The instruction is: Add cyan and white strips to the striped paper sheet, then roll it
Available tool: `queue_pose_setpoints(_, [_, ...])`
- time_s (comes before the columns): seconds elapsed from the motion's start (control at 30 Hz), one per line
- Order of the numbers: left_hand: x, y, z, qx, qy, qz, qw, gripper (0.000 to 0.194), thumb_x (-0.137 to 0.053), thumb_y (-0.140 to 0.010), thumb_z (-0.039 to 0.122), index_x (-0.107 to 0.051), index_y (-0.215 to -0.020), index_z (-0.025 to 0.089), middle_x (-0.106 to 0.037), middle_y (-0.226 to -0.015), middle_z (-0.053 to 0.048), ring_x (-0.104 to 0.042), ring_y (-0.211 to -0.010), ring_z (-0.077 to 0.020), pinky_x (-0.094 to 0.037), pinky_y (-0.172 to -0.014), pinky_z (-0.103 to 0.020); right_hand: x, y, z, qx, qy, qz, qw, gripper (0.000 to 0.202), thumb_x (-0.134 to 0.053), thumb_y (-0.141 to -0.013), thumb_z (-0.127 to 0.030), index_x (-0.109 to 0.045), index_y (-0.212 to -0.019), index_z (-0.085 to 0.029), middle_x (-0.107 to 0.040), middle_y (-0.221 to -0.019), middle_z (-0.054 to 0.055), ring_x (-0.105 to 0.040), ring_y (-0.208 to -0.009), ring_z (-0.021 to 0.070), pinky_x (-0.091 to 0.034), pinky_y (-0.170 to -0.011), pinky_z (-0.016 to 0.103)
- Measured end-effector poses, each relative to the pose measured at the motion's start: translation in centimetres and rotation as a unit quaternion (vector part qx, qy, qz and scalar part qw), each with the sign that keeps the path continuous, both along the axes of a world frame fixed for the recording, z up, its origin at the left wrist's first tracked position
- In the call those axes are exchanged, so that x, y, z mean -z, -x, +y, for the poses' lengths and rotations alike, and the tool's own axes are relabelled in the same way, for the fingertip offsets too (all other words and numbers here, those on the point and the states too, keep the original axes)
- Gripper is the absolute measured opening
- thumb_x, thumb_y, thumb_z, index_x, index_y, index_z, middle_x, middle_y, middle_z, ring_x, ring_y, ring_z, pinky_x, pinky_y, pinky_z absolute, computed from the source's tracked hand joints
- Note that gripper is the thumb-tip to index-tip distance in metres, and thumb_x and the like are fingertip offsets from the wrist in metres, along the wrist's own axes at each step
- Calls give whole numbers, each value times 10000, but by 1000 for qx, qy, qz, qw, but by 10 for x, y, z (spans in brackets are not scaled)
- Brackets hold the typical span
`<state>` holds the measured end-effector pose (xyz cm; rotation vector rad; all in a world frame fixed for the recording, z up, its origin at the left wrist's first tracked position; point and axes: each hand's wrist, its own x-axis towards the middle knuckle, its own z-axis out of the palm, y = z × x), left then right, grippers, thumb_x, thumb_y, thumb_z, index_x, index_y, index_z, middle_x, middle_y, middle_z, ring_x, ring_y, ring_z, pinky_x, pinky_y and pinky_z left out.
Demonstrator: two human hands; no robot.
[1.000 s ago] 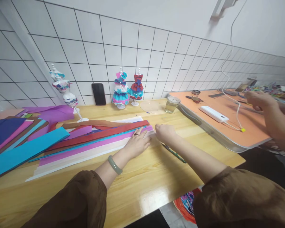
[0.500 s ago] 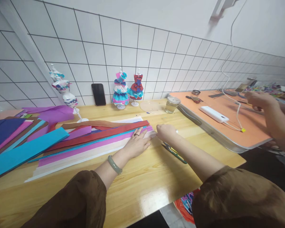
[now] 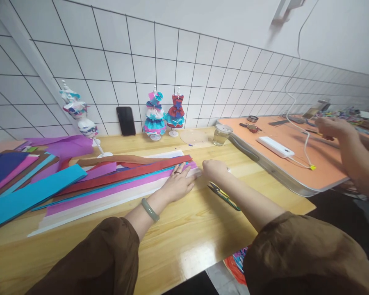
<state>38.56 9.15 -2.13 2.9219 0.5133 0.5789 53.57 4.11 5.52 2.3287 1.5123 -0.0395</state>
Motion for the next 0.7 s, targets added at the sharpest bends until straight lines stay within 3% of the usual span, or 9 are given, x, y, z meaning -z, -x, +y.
queue_pose_setpoints(0.33, [1, -14, 2, 6, -21, 1, 1000, 349, -393, -864, 376, -513, -1174, 270, -365, -1367, -95, -189, -1305, -307, -116, -1056, -507, -2, -6, 2, -1, 6, 0, 1000, 305, -531, -768, -318, -607, -993, -127, -621, -1000, 162, -596, -899, 238, -424, -699, 291])
queue_pose_setpoints(0.53, [1, -18, 2, 4, -23, 4, 1000, 357, -398, -861, 397, -502, -1185, 291, -370, -1365, -81, -194, -1304, -303, -124, -1054, -510, 1, -7, -1, 0, -3, 0, 1000, 336, -459, -823, -368, -608, -989, -116, -627, -985, 168, -598, -903, 237, -425, -709, 300])
queue_pose_setpoints(0.7, [-1, -20, 3, 2, -10, 14, 1000, 354, -387, -864, 405, -500, -1182, 299, -369, -1366, -63, -179, -1309, -293, -125, -1050, -522, 5, -2, -3, 11, -16, -15, 1000, 321, -435, -842, -308, -599, -997, -80, -623, -989, 205, -603, -907, 259, -429, -723, 337])
